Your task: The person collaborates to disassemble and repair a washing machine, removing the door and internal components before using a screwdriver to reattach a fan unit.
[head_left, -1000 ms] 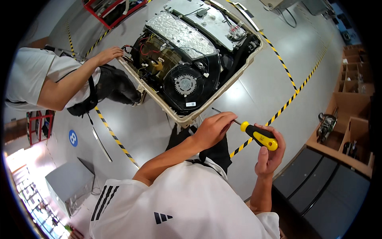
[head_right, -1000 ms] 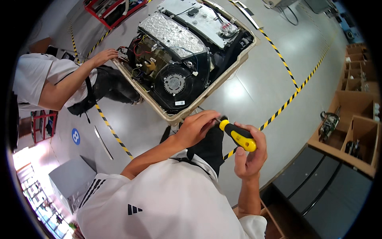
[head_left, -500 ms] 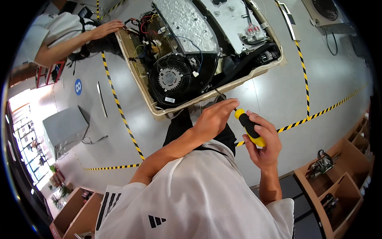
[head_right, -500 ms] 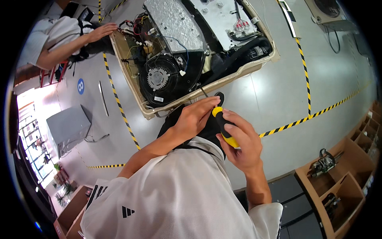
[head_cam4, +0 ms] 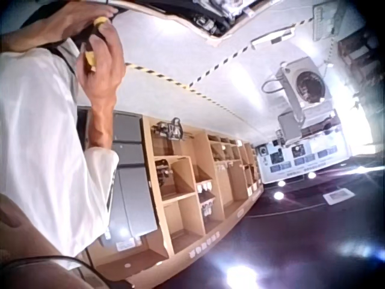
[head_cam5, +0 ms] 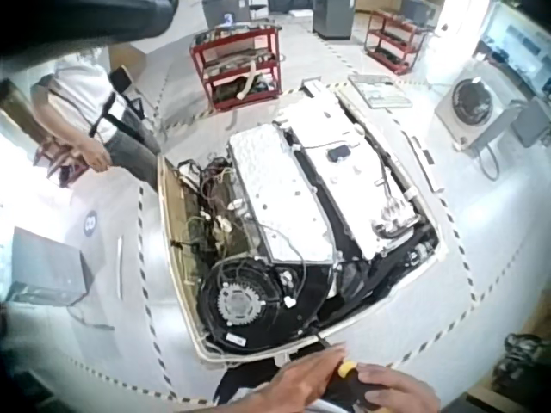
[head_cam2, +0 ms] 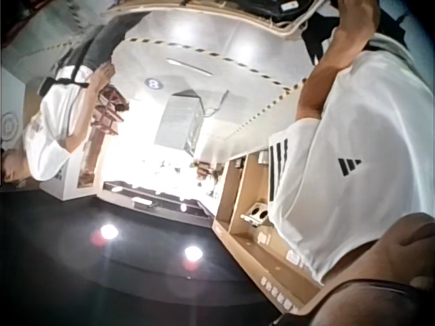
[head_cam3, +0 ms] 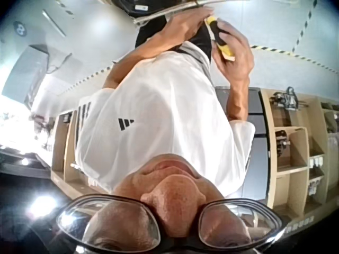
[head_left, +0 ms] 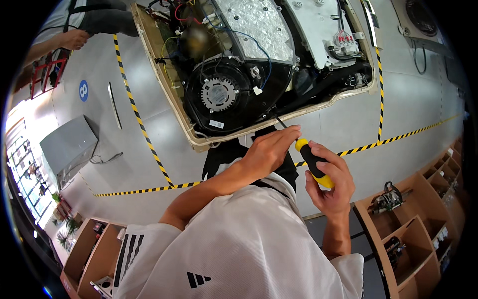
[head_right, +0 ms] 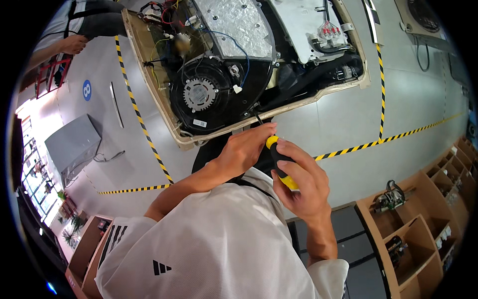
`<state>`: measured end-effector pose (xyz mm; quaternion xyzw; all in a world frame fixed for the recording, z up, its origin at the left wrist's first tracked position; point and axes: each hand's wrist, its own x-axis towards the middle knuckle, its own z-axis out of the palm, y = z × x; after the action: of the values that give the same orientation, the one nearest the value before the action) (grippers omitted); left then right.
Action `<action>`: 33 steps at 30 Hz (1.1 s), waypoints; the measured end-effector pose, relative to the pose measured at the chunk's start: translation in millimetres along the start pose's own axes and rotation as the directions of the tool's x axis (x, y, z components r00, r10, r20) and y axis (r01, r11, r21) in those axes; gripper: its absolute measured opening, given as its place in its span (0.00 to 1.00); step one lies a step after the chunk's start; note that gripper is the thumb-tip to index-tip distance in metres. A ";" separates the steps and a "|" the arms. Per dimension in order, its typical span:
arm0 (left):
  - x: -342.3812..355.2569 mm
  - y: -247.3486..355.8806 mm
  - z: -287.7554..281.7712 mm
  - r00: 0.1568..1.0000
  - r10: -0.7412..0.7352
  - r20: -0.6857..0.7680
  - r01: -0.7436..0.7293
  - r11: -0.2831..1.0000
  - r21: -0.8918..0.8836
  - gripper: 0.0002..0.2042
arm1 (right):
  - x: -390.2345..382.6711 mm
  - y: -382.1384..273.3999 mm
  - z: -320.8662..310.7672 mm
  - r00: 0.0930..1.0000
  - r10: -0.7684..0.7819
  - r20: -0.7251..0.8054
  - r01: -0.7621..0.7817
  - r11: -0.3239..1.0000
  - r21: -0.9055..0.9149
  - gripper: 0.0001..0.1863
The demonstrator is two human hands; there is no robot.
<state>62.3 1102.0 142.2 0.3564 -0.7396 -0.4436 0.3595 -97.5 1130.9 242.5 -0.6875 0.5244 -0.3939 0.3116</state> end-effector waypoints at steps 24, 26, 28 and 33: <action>-76.4 12.4 -95.4 0.989 -0.078 -0.125 0.094 0.987 0.131 0.20 | 37.0 -54.7 67.7 0.914 -0.146 0.378 0.076 0.978 0.194 0.25; -87.7 9.5 -101.1 0.980 -0.103 -0.171 0.128 0.982 0.141 0.21 | 39.6 -57.0 80.4 0.897 -0.155 0.415 0.072 0.975 0.209 0.25; -99.3 5.5 -105.7 0.972 -0.122 -0.201 0.152 0.978 0.142 0.21 | 41.5 -60.7 91.6 0.887 -0.142 0.439 0.057 0.978 0.202 0.25; -117.9 -4.3 -114.7 0.944 -0.220 -0.246 0.252 0.962 0.108 0.19 | 43.0 -62.7 118.8 0.865 -0.146 0.480 0.053 0.978 0.202 0.22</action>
<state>217.9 1154.4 152.8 0.5157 -0.6732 -0.3869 0.3620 41.5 1107.1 245.6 -0.7598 0.3532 -0.2680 0.4755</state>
